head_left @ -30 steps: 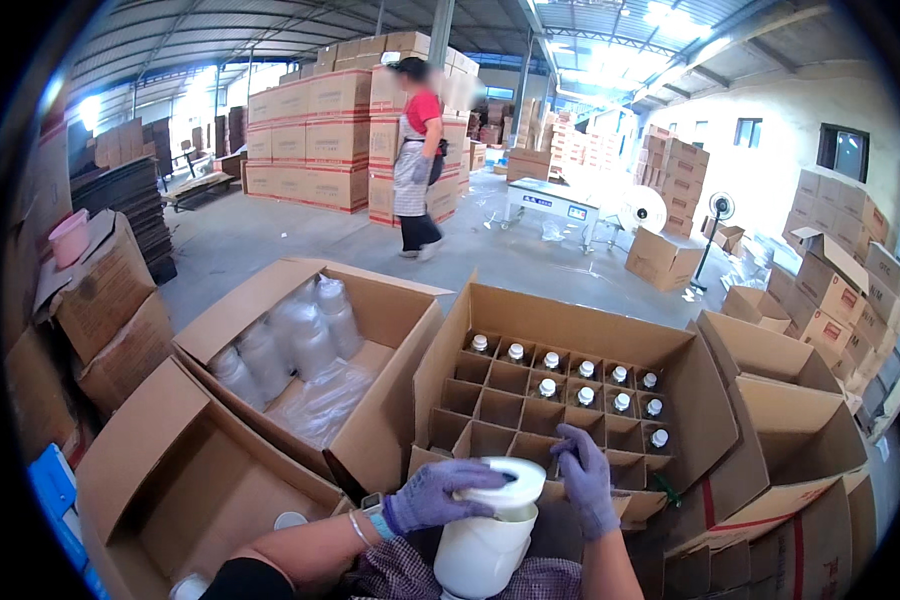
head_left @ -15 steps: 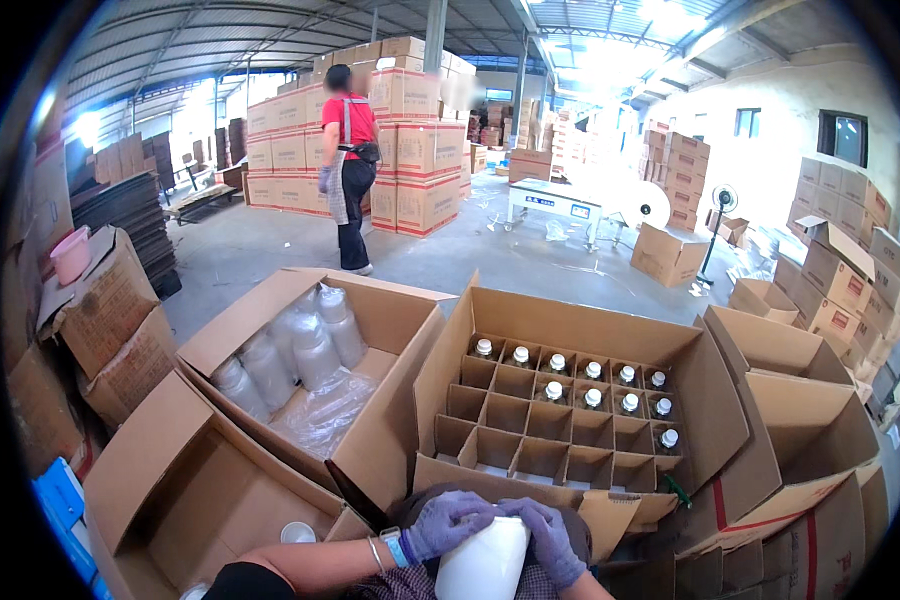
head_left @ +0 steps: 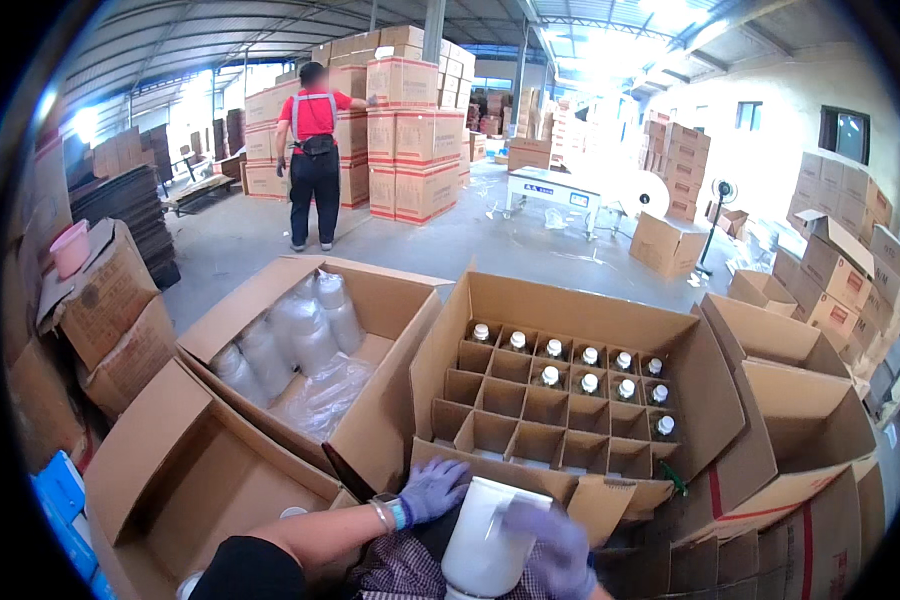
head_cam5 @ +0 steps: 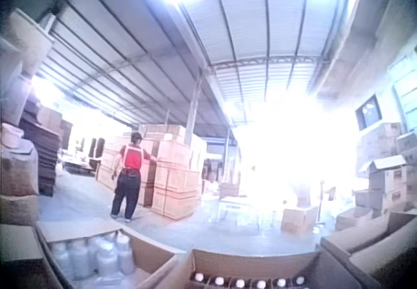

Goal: The person repeatedly picks up white plastic containers, inserts a green straw into the opening, and places them into a cardboard box with dividers. The person also handles plastic bags and a roll of white tape during the process.

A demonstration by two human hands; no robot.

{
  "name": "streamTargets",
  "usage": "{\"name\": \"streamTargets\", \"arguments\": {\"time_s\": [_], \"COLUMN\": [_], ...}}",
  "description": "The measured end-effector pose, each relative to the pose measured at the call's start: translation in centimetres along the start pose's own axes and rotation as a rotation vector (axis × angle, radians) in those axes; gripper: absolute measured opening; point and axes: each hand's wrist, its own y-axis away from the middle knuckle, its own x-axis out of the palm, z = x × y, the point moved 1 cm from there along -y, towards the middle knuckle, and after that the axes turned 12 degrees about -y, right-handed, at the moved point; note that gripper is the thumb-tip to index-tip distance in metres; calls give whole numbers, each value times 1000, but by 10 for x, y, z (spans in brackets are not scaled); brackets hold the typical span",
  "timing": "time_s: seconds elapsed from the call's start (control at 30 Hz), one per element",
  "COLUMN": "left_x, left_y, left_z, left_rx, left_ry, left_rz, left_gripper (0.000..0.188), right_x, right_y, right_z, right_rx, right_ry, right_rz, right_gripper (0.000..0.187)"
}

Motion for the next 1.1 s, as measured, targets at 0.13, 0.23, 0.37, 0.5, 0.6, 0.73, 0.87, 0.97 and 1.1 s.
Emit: {"name": "streamTargets", "arguments": {"time_s": [0.13, 0.23, 0.37, 0.5, 0.6, 0.73, 0.87, 0.97, 1.1], "left_x": [-9, -13, -33, -40, -16, -73, -100, -71, -41], "left_y": [-31, -40, -14, 28, 63, 105, 86, 96, 119], "left_z": [-14, -52, -106, -102, -106, -128, -57, -68, -124], "left_rx": [104, 205, 399, 189, -67, -139, 79, -40, -173], "left_ry": [-145, -81, 838, 1272, 1018, 814, 1309, 1350, 1167], "left_rz": [-206, -309, 30, 109, 170, 273, 818, 703, 83], "left_gripper": [54, 57, 43, 36, 56, 75, 72, 72, 75], "right_x": [-42, -52, -13, 4, -53, -61, -5, -9, -39], "right_y": [-17, -25, -56, -56, 11, 9, -35, -15, 34], "right_z": [-33, 12, 86, 95, -14, 13, 99, 53, -51], "right_rx": [388, 268, -272, -161, 559, 590, -203, -3, 858], "right_ry": [30, 131, 332, 307, 214, 643, 696, 253, -163], "right_rz": [110, 494, 811, 847, 210, 597, 938, 724, 152], "right_gripper": [36, 41, 59, 68, 53, 61, 77, 80, 86]}}
